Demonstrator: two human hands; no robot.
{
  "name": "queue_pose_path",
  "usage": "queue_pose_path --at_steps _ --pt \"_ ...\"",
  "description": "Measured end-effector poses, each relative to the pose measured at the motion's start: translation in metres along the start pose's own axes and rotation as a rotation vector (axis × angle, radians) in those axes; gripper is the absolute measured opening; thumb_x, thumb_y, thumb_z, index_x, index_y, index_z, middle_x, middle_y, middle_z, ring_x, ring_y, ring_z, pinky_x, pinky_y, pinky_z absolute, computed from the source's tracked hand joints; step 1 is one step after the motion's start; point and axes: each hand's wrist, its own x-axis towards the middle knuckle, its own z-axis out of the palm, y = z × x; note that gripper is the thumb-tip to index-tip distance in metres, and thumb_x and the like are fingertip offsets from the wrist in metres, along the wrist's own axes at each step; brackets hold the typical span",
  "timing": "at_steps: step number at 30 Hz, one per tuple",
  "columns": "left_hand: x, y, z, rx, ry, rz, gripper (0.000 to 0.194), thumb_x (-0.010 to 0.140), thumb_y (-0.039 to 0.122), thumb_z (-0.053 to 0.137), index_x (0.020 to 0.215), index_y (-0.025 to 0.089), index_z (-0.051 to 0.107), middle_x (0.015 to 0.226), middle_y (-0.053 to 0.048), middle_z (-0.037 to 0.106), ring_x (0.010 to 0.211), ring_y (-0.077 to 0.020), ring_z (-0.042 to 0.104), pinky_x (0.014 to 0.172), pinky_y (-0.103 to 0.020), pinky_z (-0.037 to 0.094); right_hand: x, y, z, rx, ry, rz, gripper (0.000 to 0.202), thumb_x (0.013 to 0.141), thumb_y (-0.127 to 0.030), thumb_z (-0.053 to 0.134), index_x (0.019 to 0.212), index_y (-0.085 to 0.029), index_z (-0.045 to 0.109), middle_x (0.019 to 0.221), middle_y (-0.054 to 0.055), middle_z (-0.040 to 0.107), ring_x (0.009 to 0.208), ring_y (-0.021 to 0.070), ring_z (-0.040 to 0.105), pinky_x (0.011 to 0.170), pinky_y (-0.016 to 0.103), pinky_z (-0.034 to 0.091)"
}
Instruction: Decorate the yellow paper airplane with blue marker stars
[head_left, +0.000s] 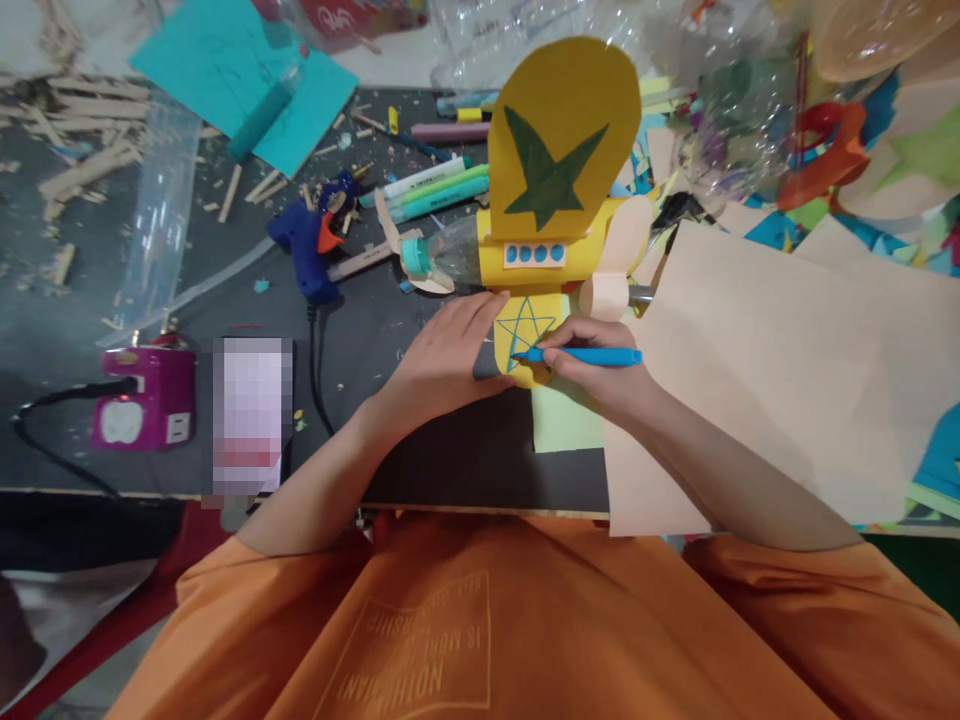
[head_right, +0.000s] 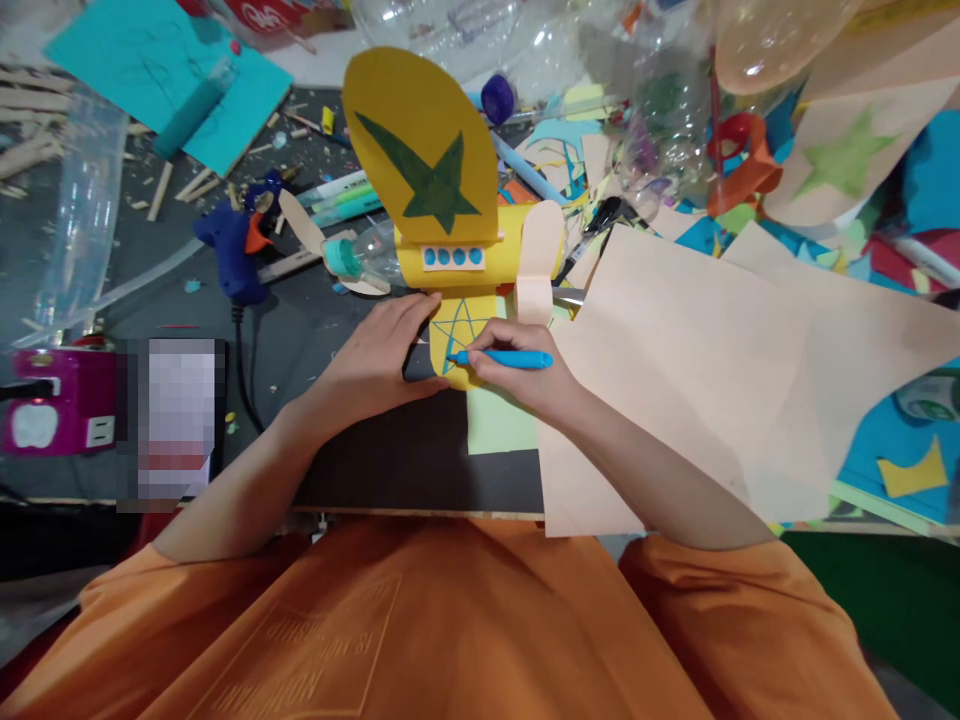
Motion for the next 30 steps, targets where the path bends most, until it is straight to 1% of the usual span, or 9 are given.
queue_pose_path --at_steps 2,4,10,14,19,23,26,30 --pt "-0.0002 -0.0003 0.0003 0.004 0.008 0.012 0.084 0.086 0.046 0.076 0.153 0.01 0.041 0.151 -0.022 0.055 0.141 -0.0369 0.052 0.12 -0.051 0.041 -0.0001 0.0 0.0001 0.004 0.027 0.001 0.029 0.077 -0.046 0.076 0.069 -0.019 0.066 0.07 0.003 0.068 0.064 0.0151 0.057 0.06 0.029 0.045" --pt "-0.0005 -0.0008 0.0003 -0.003 0.014 0.02 0.084 0.086 0.045 0.076 0.154 0.009 0.041 0.151 -0.022 0.054 0.141 -0.0371 0.051 0.12 -0.051 0.041 -0.0001 0.0001 0.0001 -0.008 0.024 0.003 0.028 0.077 -0.045 0.076 0.069 -0.019 0.067 0.071 0.004 0.069 0.065 0.0151 0.058 0.06 0.029 0.045" --pt "-0.0002 -0.0005 -0.0003 0.002 0.008 0.016 0.087 0.086 0.05 0.076 0.154 0.008 0.041 0.15 -0.024 0.055 0.14 -0.0384 0.052 0.12 -0.052 0.041 0.0009 -0.0023 0.0006 0.007 -0.056 0.012 0.022 0.073 -0.038 0.073 0.065 -0.019 0.067 0.065 0.002 0.066 0.062 0.0143 0.055 0.057 0.028 0.043" --pt "-0.0001 0.0006 -0.0004 0.0 -0.002 -0.011 0.086 0.086 0.047 0.076 0.154 0.01 0.041 0.151 -0.023 0.055 0.142 -0.0384 0.051 0.121 -0.053 0.041 0.0014 -0.0038 0.0008 0.028 -0.005 0.036 0.021 0.072 -0.037 0.072 0.063 -0.02 0.064 0.066 0.003 0.065 0.062 0.0143 0.055 0.058 0.029 0.044" --pt "-0.0005 0.0002 -0.001 0.008 -0.006 0.003 0.086 0.087 0.051 0.074 0.154 0.009 0.04 0.151 -0.023 0.055 0.141 -0.0378 0.051 0.121 -0.052 0.04 0.0012 -0.0035 0.0007 -0.011 -0.073 0.04 0.018 0.07 -0.034 0.069 0.061 -0.019 0.064 0.061 0.001 0.062 0.058 0.012 0.05 0.054 0.027 0.038" --pt "0.0001 0.0007 -0.0007 0.018 -0.002 0.008 0.087 0.087 0.052 0.075 0.153 0.006 0.041 0.15 -0.024 0.055 0.141 -0.0367 0.052 0.121 -0.049 0.04 0.001 -0.0036 0.0007 -0.009 -0.089 0.047 0.018 0.07 -0.034 0.069 0.061 -0.019 0.064 0.063 0.001 0.064 0.058 0.0122 0.051 0.055 0.027 0.039" --pt "0.0008 0.0016 -0.0006 0.02 -0.006 -0.007 0.087 0.086 0.048 0.077 0.153 0.007 0.041 0.15 -0.023 0.055 0.141 -0.0366 0.051 0.121 -0.05 0.04 0.0012 -0.0029 0.0009 -0.011 -0.071 0.043 0.02 0.072 -0.037 0.07 0.064 -0.019 0.064 0.064 0.001 0.064 0.06 0.0133 0.052 0.056 0.027 0.04" --pt "0.0011 0.0017 -0.0014 0.016 -0.023 -0.028 0.085 0.085 0.047 0.076 0.154 0.011 0.041 0.152 -0.021 0.054 0.141 -0.0373 0.051 0.12 -0.052 0.04 0.0014 -0.0008 0.0007 0.003 0.019 -0.001 0.021 0.075 -0.038 0.071 0.068 -0.02 0.064 0.069 0.002 0.067 0.065 0.0154 0.056 0.06 0.029 0.044"
